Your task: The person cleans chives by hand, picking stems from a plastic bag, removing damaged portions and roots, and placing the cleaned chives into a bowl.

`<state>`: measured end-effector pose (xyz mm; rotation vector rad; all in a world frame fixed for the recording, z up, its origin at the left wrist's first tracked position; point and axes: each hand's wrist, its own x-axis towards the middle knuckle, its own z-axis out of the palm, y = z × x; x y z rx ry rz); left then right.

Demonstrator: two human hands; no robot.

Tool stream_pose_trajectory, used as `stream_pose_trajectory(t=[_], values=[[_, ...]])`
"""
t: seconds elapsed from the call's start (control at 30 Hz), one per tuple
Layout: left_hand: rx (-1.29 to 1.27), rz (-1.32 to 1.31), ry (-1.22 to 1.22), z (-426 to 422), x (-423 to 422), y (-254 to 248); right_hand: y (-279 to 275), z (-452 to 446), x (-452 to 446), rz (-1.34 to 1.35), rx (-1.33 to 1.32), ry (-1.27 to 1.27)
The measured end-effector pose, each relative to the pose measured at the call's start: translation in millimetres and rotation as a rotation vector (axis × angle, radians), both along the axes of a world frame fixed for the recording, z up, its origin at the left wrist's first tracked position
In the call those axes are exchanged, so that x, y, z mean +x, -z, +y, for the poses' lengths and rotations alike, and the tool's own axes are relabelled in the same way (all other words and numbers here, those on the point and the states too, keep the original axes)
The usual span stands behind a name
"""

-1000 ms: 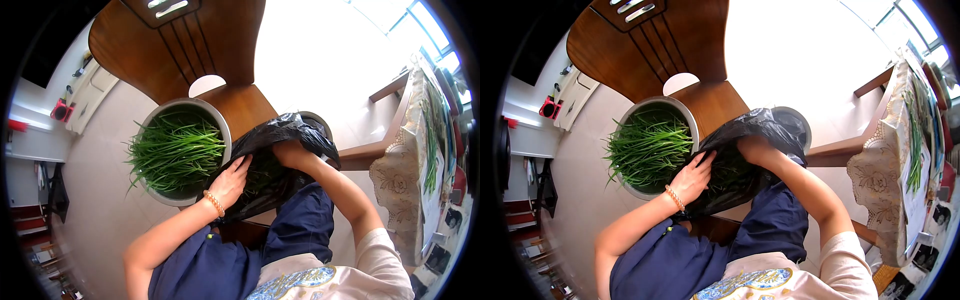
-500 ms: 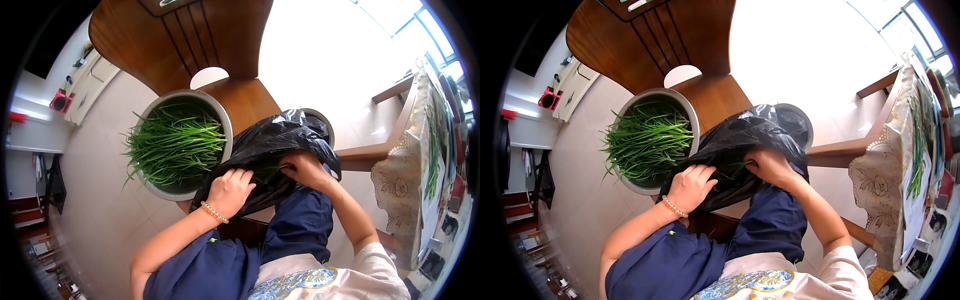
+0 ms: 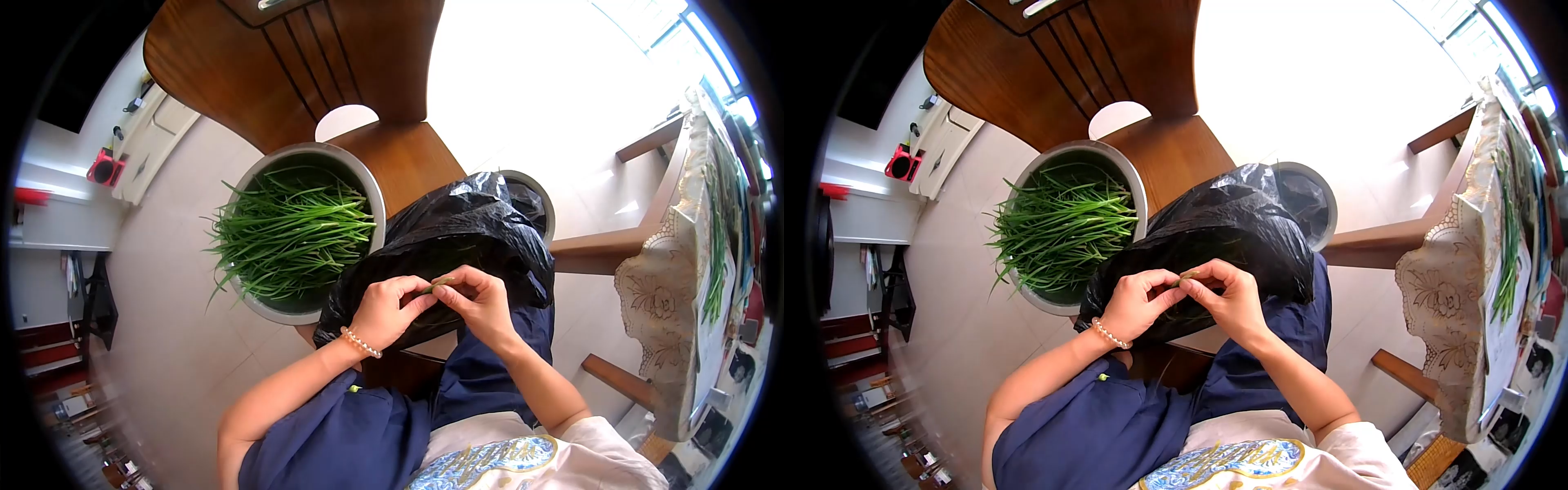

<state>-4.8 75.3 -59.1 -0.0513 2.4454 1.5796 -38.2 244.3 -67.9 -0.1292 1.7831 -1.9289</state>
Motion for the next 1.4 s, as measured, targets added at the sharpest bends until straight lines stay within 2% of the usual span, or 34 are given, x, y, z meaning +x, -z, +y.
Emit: stream_pose_trajectory(t=[0.07, 0.17, 0.2, 0.27, 0.33, 0.4, 0.53, 0.67, 0.77, 0.8, 0.9, 1.03, 1.1, 1.2, 1.27, 1.33, 1.37, 1.4], values=[[0.102, -0.012, -0.009, -0.9, 0.3, 1.4, -2.4, -1.4, -0.9, 0.169, 0.099, 0.037], [0.038, 0.007, 0.030, -3.7, -3.2, -4.0, -3.1, -2.1, -5.0, 0.321, 0.142, 0.110], [0.038, 0.008, 0.028, -4.2, -3.0, -3.0, -4.2, -3.5, -4.7, 0.321, 0.142, 0.109], [-0.031, 0.000, 0.031, -4.8, -1.6, 0.0, -6.8, -7.0, -3.4, 0.124, -0.013, 0.296], [-0.021, -0.053, 0.020, -6.0, 1.3, 0.2, -4.1, -3.4, -6.8, 0.141, 0.063, 0.321], [-0.014, -0.102, 0.008, -8.9, 1.7, 0.7, -4.8, -2.1, -7.4, 0.187, 0.197, 0.177], [-0.010, -0.144, 0.101, -8.9, 0.9, 0.7, -0.5, 0.8, -11.3, 0.517, 0.323, -0.083], [0.033, -0.185, 0.135, -12.7, -0.9, 0.5, 7.7, -1.1, -13.1, 0.496, 0.287, -0.012], [0.073, -0.279, 0.132, -14.0, 1.1, 2.4, -1.7, -0.8, -13.6, 0.184, 0.196, 0.068], [0.075, -0.281, 0.131, -13.7, 1.1, 3.4, -3.0, -0.7, -13.8, 0.182, 0.198, 0.067], [0.071, -0.262, 0.146, -12.8, 2.6, 6.7, -2.6, 1.1, -16.2, 0.577, 0.342, -0.115], [0.118, -0.248, 0.144, -14.4, 2.9, 9.3, 4.4, 0.6, -15.6, 0.647, 0.313, -0.081], [0.113, -0.263, 0.150, -13.9, 3.4, 8.1, 0.2, 2.8, -13.1, 0.276, 0.296, -0.095], [0.154, -0.230, 0.092, -13.4, 2.6, 2.2, 15.2, 5.9, -13.2, 0.163, 0.209, -0.029], [0.263, -0.139, -0.034, -13.9, -0.4, -2.9, 10.4, 7.8, -15.0, 0.127, 0.289, -0.100], [0.305, -0.046, -0.073, -17.6, -3.4, -9.7, 3.1, 5.5, -12.8, 0.430, 0.219, -0.110], [0.343, -0.025, -0.111, -18.7, -4.2, -12.8, 0.1, 7.0, -15.9, 0.501, 0.210, -0.227], [0.381, -0.005, -0.148, -19.6, -4.8, -17.5, -5.1, 2.6, -14.3, 0.498, 0.173, -0.235]])
